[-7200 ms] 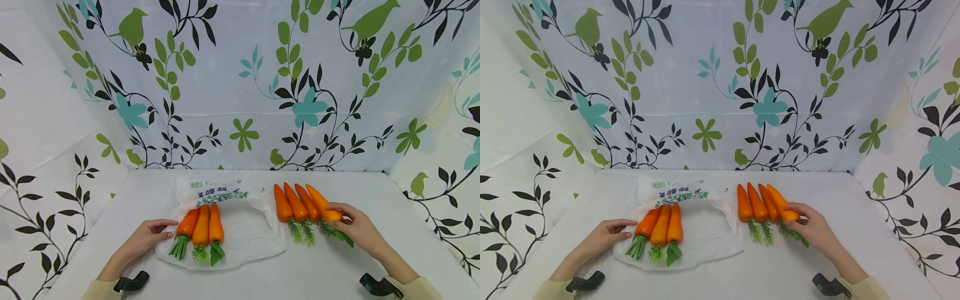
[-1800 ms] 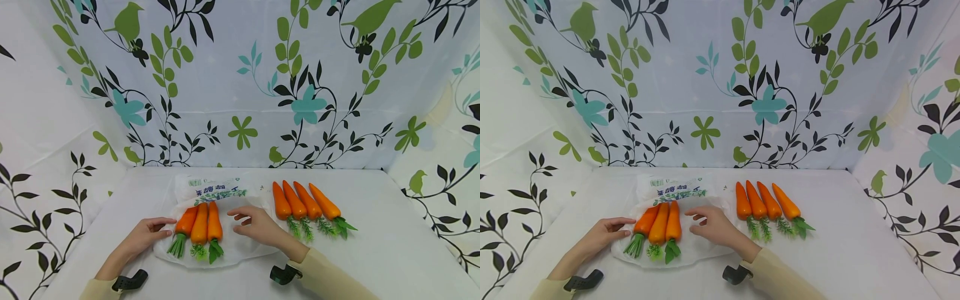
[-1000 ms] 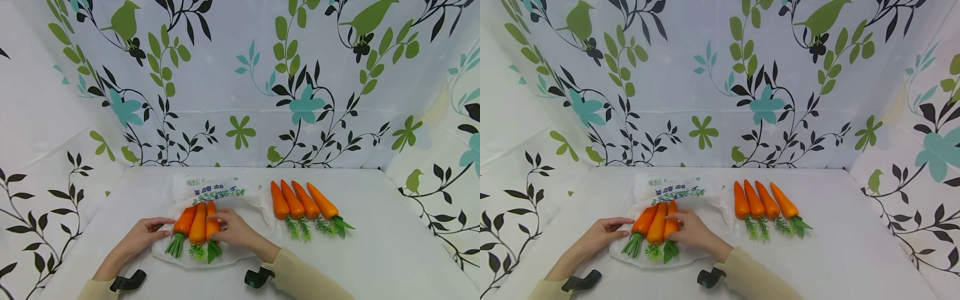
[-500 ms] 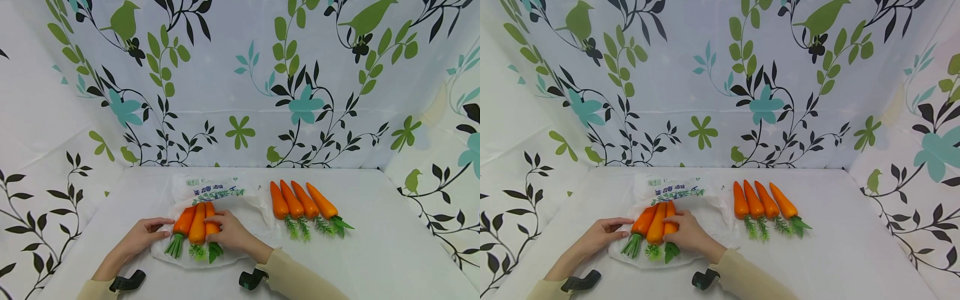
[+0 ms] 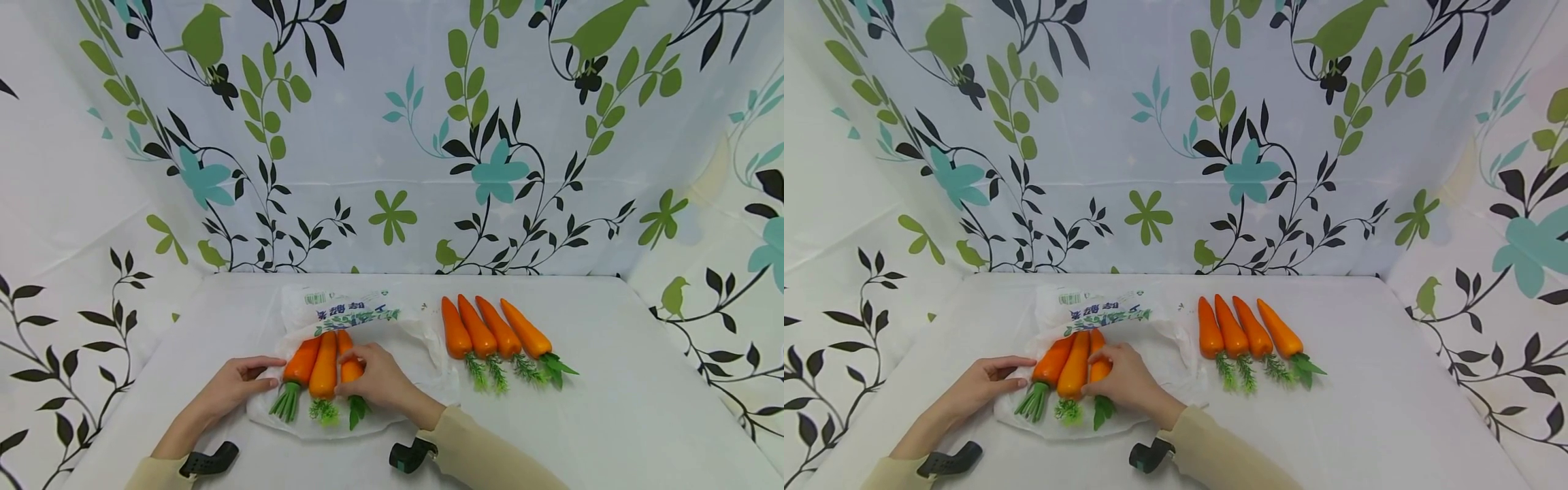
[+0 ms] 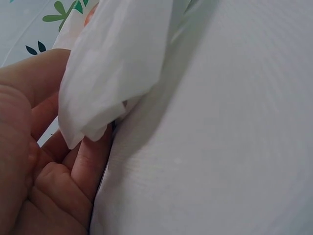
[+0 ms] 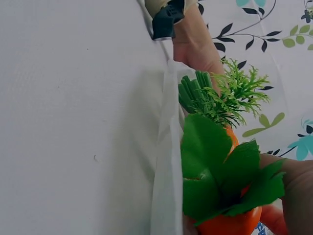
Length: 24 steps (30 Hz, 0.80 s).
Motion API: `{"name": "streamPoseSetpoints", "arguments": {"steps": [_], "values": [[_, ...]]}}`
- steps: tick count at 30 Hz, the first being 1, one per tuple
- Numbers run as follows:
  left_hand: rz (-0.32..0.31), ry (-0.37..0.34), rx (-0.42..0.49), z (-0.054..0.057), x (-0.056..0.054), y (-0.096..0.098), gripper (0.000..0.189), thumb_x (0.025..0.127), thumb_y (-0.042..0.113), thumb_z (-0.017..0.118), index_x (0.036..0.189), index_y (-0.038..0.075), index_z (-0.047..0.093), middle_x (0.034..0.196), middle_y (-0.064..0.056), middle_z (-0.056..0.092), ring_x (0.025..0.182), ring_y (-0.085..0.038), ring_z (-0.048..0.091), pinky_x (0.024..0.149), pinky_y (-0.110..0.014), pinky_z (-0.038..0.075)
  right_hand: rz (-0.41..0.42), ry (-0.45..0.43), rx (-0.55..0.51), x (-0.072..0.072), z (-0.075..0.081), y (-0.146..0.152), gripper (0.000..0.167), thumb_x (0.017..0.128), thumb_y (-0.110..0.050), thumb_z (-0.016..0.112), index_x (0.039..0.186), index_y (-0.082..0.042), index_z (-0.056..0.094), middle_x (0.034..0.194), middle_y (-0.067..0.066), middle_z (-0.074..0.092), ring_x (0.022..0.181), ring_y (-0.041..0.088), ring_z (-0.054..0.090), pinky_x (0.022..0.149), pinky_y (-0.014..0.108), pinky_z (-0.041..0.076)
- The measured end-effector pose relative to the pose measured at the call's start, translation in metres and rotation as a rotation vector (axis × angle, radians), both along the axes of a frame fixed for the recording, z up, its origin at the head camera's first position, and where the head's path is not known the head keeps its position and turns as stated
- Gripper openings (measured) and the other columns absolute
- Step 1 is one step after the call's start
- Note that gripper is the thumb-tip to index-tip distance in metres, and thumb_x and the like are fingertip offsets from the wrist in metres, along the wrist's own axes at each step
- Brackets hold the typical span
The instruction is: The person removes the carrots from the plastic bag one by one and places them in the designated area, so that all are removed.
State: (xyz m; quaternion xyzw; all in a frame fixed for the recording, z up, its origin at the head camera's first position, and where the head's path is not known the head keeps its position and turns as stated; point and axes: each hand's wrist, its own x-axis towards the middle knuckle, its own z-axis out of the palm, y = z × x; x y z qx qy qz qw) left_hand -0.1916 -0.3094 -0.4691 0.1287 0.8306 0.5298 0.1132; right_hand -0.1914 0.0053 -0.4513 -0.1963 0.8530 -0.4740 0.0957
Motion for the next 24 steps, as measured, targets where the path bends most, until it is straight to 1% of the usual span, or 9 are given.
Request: {"name": "streamPoseSetpoints", "arguments": {"steps": [3,7,12,17,22,24], "values": [[0.004,-0.003,-0.013,0.0,0.0,0.0,0.039,0.091,0.019,0.074,0.126,0.003,0.067,0.135,-0.017,0.059,0.118,0.001,0.05,0.094,-0.013,0.038,-0.024,-0.023,-0.025,-0.001,-0.001,0.001,0.036,0.075,-0.024,0.086,0.107,-0.015,0.071,0.111,0.001,0.058,0.099,0.019,0.055,0.086,0.033,0.048],[0.015,-0.009,-0.035,0.0,0.0,0.0,0.04,0.091,0.021,0.074,0.126,0.005,0.068,0.136,-0.015,0.059,0.121,-0.003,0.05,0.094,-0.013,0.038,-0.035,-0.055,-0.051,-0.001,0.0,0.005,0.033,0.076,-0.024,0.085,0.106,-0.017,0.071,0.112,0.001,0.058,0.097,0.02,0.055,0.084,0.033,0.049],[0.012,-0.003,-0.015,-0.001,0.001,0.001,0.04,0.091,0.019,0.074,0.126,0.003,0.068,0.135,-0.017,0.06,0.118,-0.001,0.051,0.093,-0.013,0.039,-0.041,-0.082,-0.064,-0.001,0.001,0.009,0.032,0.077,-0.026,0.084,0.105,-0.021,0.07,0.113,-0.002,0.06,0.099,0.02,0.056,0.084,0.033,0.049],[0.005,0.008,0.0,-0.001,0.0,0.001,0.039,0.09,0.017,0.074,0.125,0.001,0.067,0.133,-0.018,0.06,0.115,0.003,0.052,0.093,-0.013,0.04,-0.048,-0.116,-0.094,0.001,0.006,0.013,0.031,0.078,-0.024,0.084,0.106,-0.021,0.069,0.112,-0.004,0.061,0.1,0.021,0.056,0.084,0.035,0.049],[0.011,-0.001,-0.011,0.001,0.0,0.001,0.039,0.091,0.019,0.074,0.126,0.002,0.068,0.134,-0.018,0.06,0.116,0.002,0.052,0.093,-0.013,0.04,-0.049,-0.153,-0.127,0.002,0.013,0.019,0.03,0.08,-0.024,0.082,0.107,-0.021,0.069,0.112,-0.005,0.062,0.104,0.023,0.055,0.085,0.037,0.049],[0.014,-0.005,-0.018,0.001,0.0,0.001,0.039,0.091,0.02,0.074,0.126,0.003,0.068,0.134,-0.017,0.06,0.117,0.0,0.051,0.093,-0.013,0.04,-0.043,-0.153,-0.127,0.002,0.015,0.022,0.03,0.082,-0.025,0.081,0.109,-0.022,0.069,0.113,-0.005,0.063,0.105,0.023,0.055,0.085,0.037,0.049]]}}
